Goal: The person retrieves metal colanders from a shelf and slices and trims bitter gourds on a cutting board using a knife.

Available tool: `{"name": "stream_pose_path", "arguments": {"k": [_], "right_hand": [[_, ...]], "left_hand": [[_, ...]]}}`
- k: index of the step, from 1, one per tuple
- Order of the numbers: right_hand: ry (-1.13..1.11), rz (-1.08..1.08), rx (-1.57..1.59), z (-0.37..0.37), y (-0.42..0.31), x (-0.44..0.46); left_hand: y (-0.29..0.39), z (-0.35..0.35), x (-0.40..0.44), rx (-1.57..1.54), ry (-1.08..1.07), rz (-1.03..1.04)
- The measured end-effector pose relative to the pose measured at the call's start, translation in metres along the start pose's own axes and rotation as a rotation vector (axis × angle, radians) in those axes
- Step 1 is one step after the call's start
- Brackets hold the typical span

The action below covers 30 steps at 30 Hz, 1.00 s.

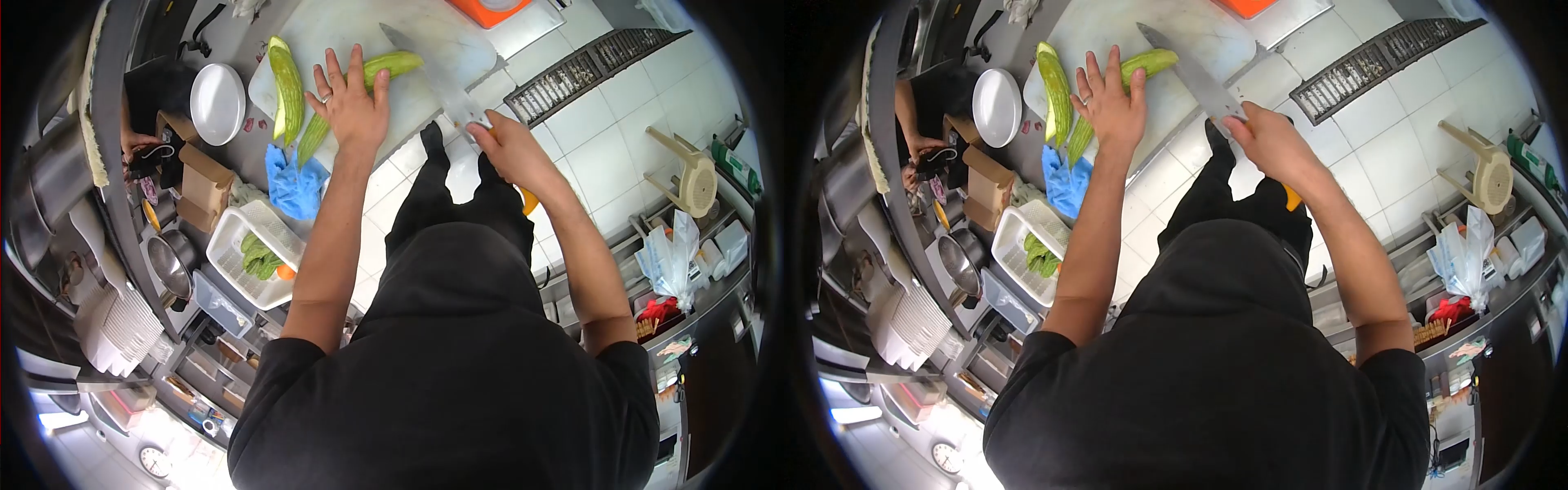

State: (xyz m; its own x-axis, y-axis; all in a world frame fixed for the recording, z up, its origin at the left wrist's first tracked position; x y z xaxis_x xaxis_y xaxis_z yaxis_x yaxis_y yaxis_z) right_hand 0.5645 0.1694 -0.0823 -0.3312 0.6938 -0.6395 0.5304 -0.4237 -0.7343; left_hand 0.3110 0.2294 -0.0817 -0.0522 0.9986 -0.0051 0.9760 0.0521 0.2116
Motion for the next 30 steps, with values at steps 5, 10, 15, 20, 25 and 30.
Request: {"name": "stream_pose_path", "arguments": {"k": [5, 10, 15, 20, 25, 30], "right_hand": [[0.026, -0.051, -0.015, 0.005, -0.010, 0.011], [0.030, -0.205, -0.028, 0.023, -0.020, 0.036], [-0.054, -0.061, 0.216, 0.030, -0.013, 0.025], [0.011, 0.048, 0.236, 0.022, 0.021, -0.016], [0.039, 0.048, 0.136, 0.023, 0.047, -0.045], [-0.019, 0.033, 0.041, 0.020, 0.038, -0.030]], "left_hand": [[-0.002, -0.001, 0.001, -0.036, 0.007, 0.006], [0.000, -0.001, -0.002, 0.003, 0.023, 0.021], [0.002, -0.001, -0.002, -0.032, -0.008, 0.067], [0.010, -0.014, -0.031, -0.115, 0.080, -0.085], [0.001, 0.005, -0.044, -0.041, 0.012, -0.157], [-0.001, 0.007, -0.040, -0.052, 0.026, -0.117]]}}
Point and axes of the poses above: each hand's wrist, its own x-axis towards the middle knuckle, its own z-axis out of the palm, y = z × x, the point moved 6 cm from there along x, towards the middle knuckle, and after that the axes turned 3 degrees about -y, right-handed, at the moved point
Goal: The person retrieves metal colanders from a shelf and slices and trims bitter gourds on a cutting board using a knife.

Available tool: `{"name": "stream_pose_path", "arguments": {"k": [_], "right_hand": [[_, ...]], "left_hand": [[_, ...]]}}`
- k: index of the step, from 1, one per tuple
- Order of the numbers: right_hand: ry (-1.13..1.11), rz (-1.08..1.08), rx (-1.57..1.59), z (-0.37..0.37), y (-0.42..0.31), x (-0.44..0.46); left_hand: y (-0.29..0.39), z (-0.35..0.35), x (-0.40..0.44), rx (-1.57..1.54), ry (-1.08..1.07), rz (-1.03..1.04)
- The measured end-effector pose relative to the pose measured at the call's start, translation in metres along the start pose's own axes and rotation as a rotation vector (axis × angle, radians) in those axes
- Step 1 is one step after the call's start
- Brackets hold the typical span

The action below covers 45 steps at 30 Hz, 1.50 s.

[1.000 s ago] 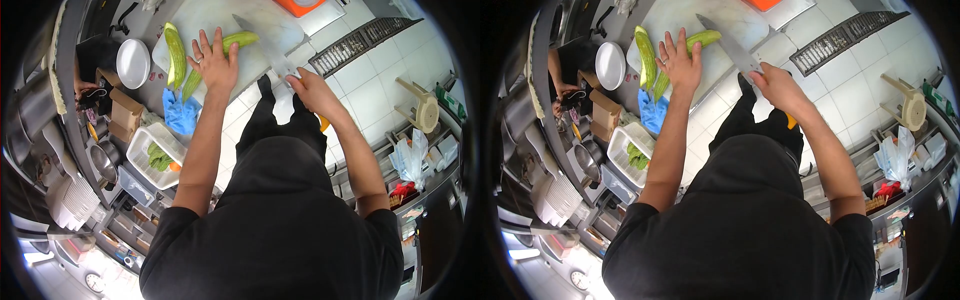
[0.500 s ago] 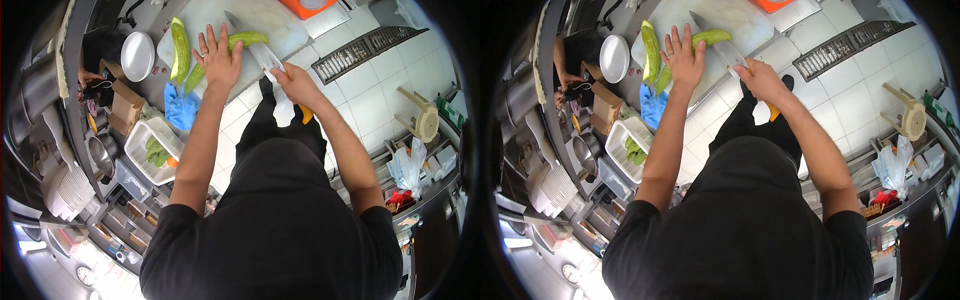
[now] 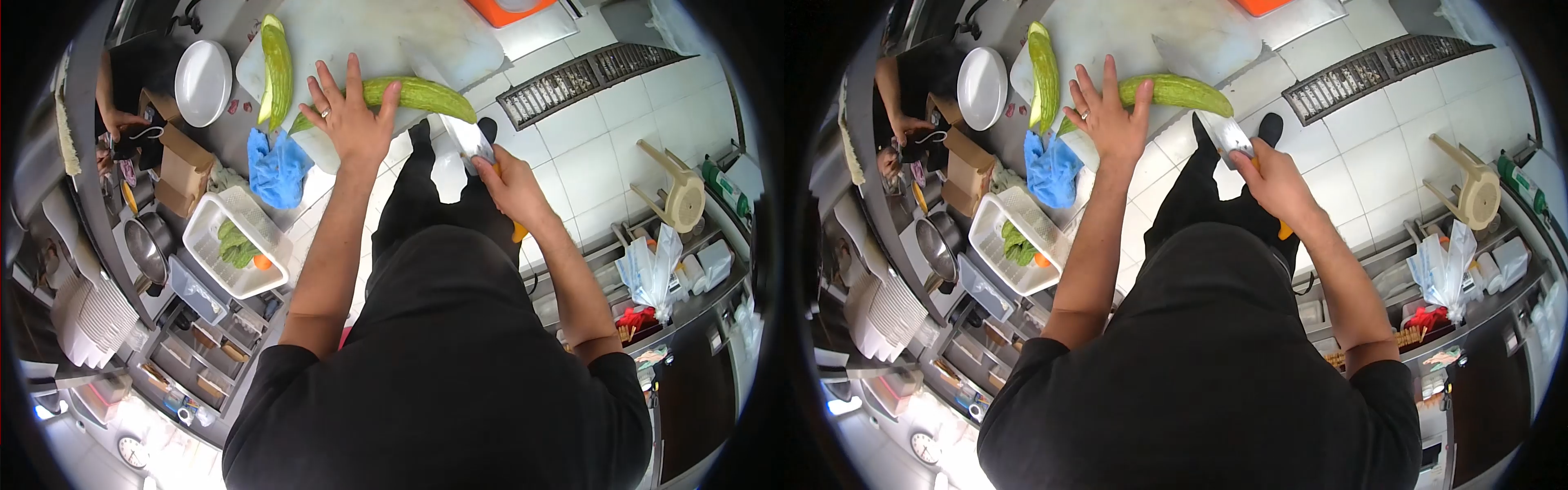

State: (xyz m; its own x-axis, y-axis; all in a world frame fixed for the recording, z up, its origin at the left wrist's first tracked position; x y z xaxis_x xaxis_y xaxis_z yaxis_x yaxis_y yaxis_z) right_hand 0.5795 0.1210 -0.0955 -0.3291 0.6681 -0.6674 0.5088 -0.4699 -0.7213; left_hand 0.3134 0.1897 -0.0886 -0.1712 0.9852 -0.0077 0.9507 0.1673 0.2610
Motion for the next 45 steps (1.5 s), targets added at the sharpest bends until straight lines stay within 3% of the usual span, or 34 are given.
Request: {"name": "stream_pose_path", "arguments": {"k": [8, 15, 19, 22, 25, 32, 41, 44, 45], "right_hand": [[0.043, -0.038, -0.003, 0.016, -0.014, 0.012], [0.155, -0.240, -0.003, 0.046, -0.029, 0.043], [0.095, -0.249, 0.071, 0.053, -0.038, 0.058], [-0.030, -0.073, 0.226, 0.046, -0.031, 0.046], [0.101, -0.160, 0.235, 0.036, -0.009, 0.037], [-0.044, -0.031, 0.159, 0.032, 0.009, 0.028], [0.184, -0.527, -0.139, 0.051, -0.022, 0.053], [0.043, -0.338, 0.006, 0.065, -0.026, 0.059], [0.117, -0.391, -0.056, 0.066, -0.025, 0.060]], "left_hand": [[0.003, 0.001, -0.001, 0.031, 0.013, 0.002], [0.002, 0.003, -0.004, 0.051, 0.018, -0.001], [0.007, -0.003, -0.001, 0.041, -0.020, 0.010], [0.006, -0.008, -0.008, -0.020, -0.033, -0.006], [-0.001, -0.008, -0.012, -0.096, 0.002, -0.078], [-0.006, 0.003, -0.016, -0.075, 0.009, -0.034], [-0.005, 0.003, -0.018, -0.040, 0.016, -0.028], [-0.006, 0.001, -0.017, -0.039, 0.018, -0.035], [-0.006, 0.002, -0.016, -0.040, 0.015, -0.037]]}}
Point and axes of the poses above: each hand's wrist, its own x-axis towards the middle knuckle, its own z-axis out of the palm, y = z × x, the point moved 6 cm from there along x, towards the middle knuckle, and after that the axes turned 3 degrees about -y, right-handed, at the moved point
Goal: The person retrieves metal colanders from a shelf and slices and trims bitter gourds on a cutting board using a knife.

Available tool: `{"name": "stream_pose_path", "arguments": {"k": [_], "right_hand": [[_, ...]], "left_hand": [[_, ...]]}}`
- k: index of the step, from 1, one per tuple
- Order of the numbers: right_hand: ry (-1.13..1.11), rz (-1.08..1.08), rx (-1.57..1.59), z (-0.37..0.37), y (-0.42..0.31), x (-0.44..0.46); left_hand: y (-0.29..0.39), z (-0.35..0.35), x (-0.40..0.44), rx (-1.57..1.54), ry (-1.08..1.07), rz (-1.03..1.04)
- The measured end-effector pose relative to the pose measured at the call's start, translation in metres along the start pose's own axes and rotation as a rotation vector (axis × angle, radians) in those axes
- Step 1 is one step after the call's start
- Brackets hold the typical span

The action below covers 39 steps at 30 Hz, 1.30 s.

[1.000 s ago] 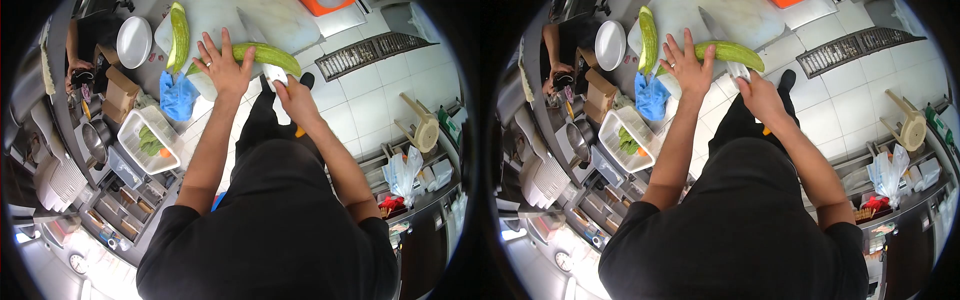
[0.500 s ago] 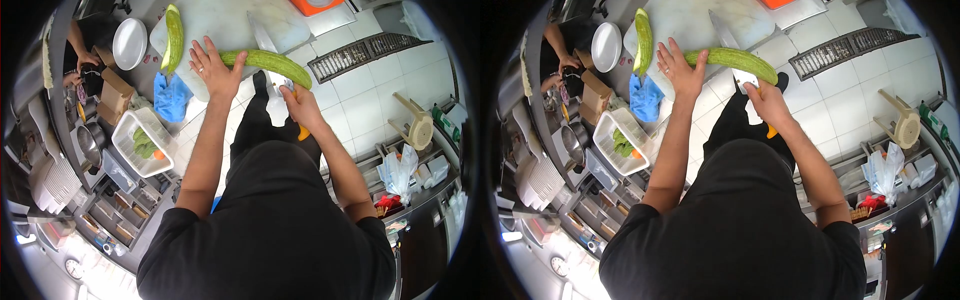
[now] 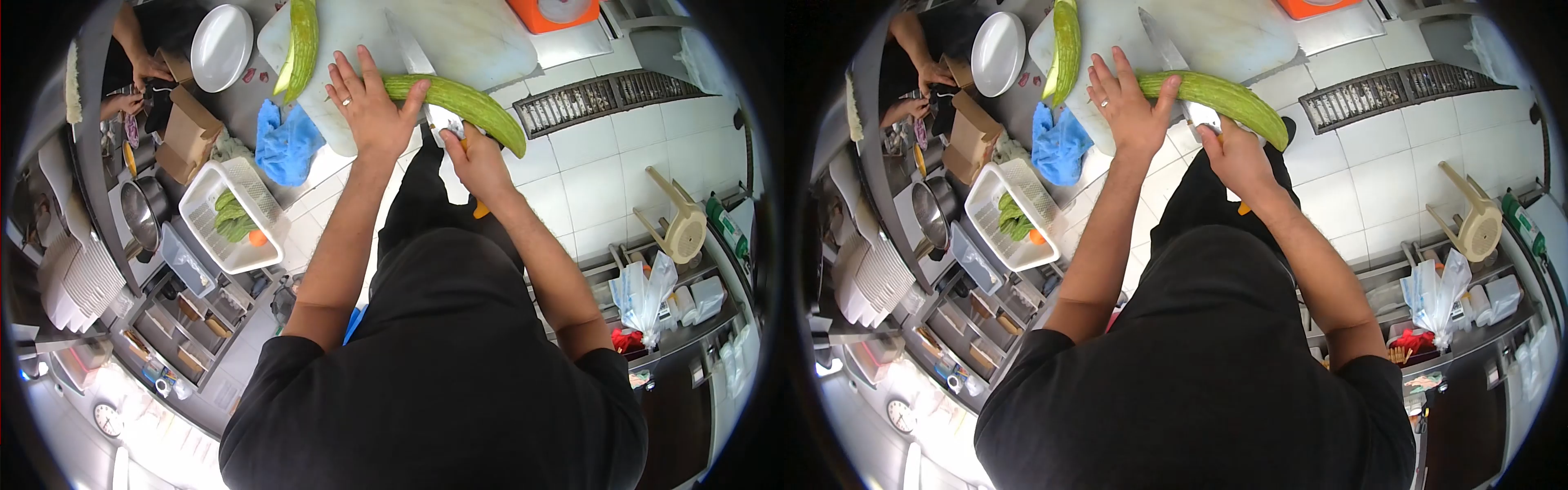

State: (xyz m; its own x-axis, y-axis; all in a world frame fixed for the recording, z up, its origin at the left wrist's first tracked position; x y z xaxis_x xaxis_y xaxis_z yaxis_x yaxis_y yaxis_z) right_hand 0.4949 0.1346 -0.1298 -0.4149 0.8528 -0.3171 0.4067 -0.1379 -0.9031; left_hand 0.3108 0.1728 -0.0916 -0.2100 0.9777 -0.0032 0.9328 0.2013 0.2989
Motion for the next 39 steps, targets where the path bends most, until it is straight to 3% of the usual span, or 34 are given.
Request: {"name": "stream_pose_path", "arguments": {"k": [10, 16, 24, 39], "right_hand": [[-0.081, 0.154, 0.049, 0.027, -0.011, 0.014], [0.011, 0.022, 0.130, 0.041, -0.009, 0.019], [-0.039, 0.056, 0.136, 0.038, -0.003, 0.007], [-0.057, -0.006, 0.117, 0.058, -0.012, 0.023]], "left_hand": [[-0.003, 0.000, -0.002, -0.022, -0.022, -0.003], [-0.005, -0.002, -0.004, -0.042, -0.043, 0.026], [-0.035, -0.003, -0.016, -0.154, -0.019, -0.085], [-0.040, 0.002, -0.017, -0.180, -0.042, -0.066]]}}
Point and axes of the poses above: each hand's wrist, its own x-axis towards the middle knuckle, its own z-axis out of the palm, y = z × x, the point moved 6 cm from there along x, towards the middle knuckle, and after that the axes turned 3 degrees about -y, right-handed, at the moved point
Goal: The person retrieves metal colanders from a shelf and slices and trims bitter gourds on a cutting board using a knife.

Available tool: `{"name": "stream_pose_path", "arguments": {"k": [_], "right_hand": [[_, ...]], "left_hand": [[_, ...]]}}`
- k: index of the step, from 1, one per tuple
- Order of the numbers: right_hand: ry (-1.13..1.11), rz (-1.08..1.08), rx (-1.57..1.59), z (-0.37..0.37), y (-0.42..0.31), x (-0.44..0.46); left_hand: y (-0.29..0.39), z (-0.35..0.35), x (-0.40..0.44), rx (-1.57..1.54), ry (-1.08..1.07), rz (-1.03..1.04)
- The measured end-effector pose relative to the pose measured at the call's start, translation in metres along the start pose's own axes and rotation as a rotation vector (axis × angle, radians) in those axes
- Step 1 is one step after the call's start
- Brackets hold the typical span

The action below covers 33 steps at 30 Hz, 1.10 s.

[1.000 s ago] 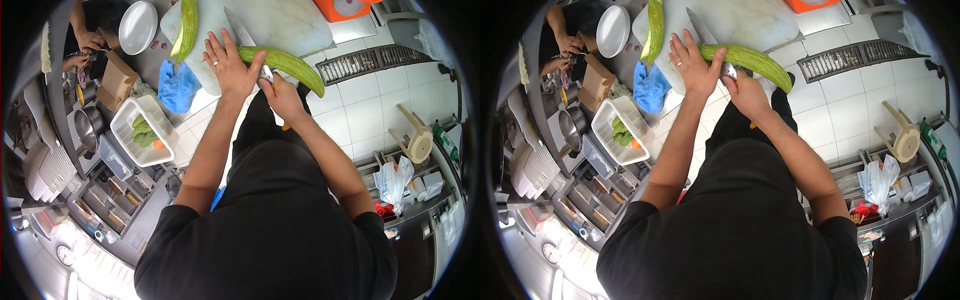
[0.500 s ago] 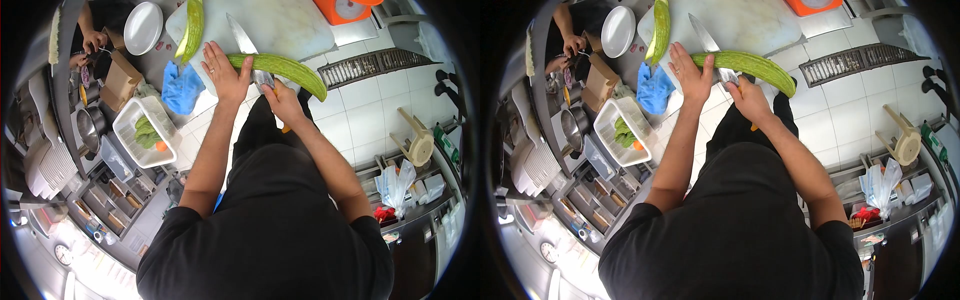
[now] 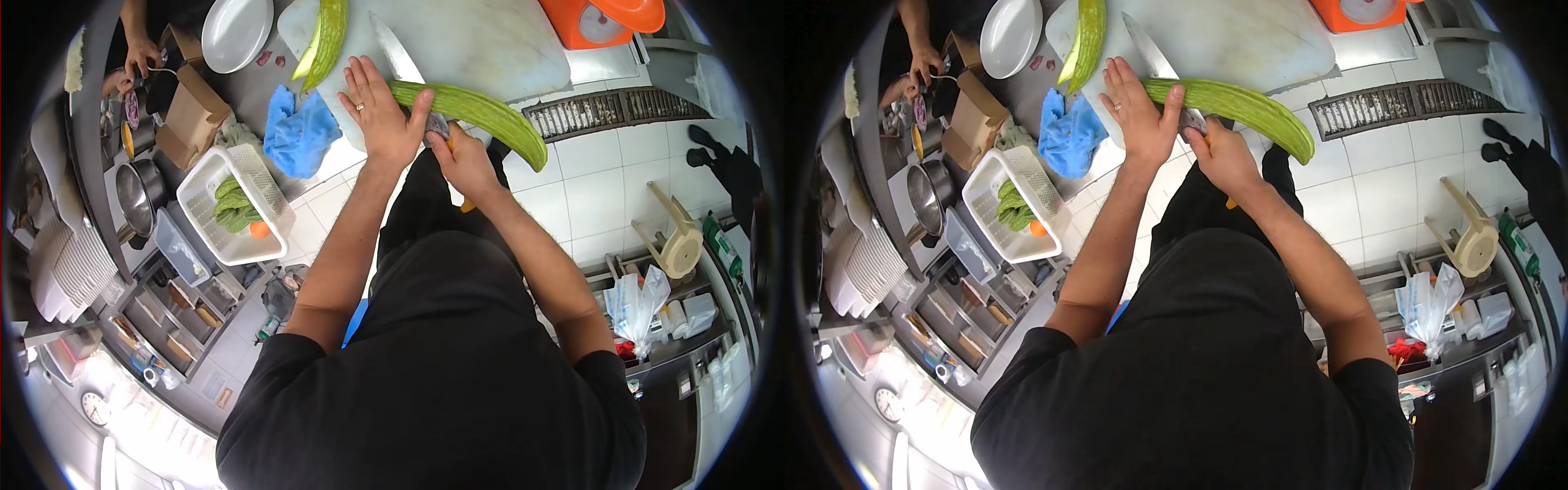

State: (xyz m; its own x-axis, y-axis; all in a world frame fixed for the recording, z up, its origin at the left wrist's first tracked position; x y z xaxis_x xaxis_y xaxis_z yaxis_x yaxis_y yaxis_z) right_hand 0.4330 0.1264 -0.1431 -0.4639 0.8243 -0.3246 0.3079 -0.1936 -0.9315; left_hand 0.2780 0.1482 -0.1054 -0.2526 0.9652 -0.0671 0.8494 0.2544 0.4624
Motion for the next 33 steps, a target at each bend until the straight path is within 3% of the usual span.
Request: {"name": "stream_pose_path", "arguments": {"k": [4, 9, 10, 13, 15, 18, 21, 24, 27, 29, 31, 32, 33], "right_hand": [[-0.003, -0.048, -0.041, 0.015, 0.000, 0.002], [-0.113, 0.191, -0.145, 0.019, -0.001, -0.004], [-0.122, 0.219, -0.160, 0.016, -0.003, -0.002], [-0.016, -0.159, -0.211, 0.020, 0.002, -0.001], [-0.073, -0.045, -0.249, 0.019, -0.006, -0.001], [-0.148, 0.065, -0.268, 0.015, -0.007, -0.005], [-0.162, 0.004, -0.357, 0.013, -0.002, -0.008], [-0.108, 0.092, -0.447, -0.005, -0.033, -0.019], [-0.085, -0.036, -0.673, -0.012, -0.038, -0.030], [-0.016, -0.163, -0.403, 0.006, 0.043, -0.035], [-0.198, 0.003, -0.687, 0.001, -0.050, -0.041], [-0.252, 0.206, -0.802, 0.004, -0.079, -0.035], [-0.247, 0.203, -0.832, 0.002, -0.091, -0.030]], "left_hand": [[-0.001, 0.000, -0.001, -0.019, -0.015, 0.011], [0.003, -0.010, -0.003, 0.057, -0.050, 0.046], [0.022, -0.012, -0.001, 0.109, -0.126, 0.151], [0.081, -0.017, 0.000, 0.251, -0.316, 0.424], [0.108, -0.005, 0.009, 0.328, -0.382, 0.580], [0.126, 0.010, 0.012, 0.433, -0.220, 0.762], [0.129, 0.007, 0.009, 0.357, -0.178, 0.809], [0.140, -0.011, 0.004, 0.212, -0.460, 0.627], [0.154, -0.044, -0.002, 0.028, -0.278, 0.729], [0.176, -0.059, -0.008, -0.084, -0.268, 0.722], [0.218, -0.075, -0.027, -0.470, -0.220, 0.793], [0.242, -0.108, -0.041, -0.373, -0.070, 0.930], [0.251, -0.129, -0.049, -0.433, 0.062, 0.890]]}}
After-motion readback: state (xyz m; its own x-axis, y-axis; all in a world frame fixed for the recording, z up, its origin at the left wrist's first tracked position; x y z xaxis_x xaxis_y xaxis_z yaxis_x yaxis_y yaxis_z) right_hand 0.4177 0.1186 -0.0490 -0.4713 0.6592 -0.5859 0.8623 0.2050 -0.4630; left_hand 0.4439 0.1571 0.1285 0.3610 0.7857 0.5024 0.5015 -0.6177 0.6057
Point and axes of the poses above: each hand's wrist, its own x-axis towards the middle knuckle, its own z-axis out of the palm, y = z × x, the point moved 6 cm from there along x, towards the middle knuckle, and after that the axes turned 3 degrees about -y, right-handed, at the moved point
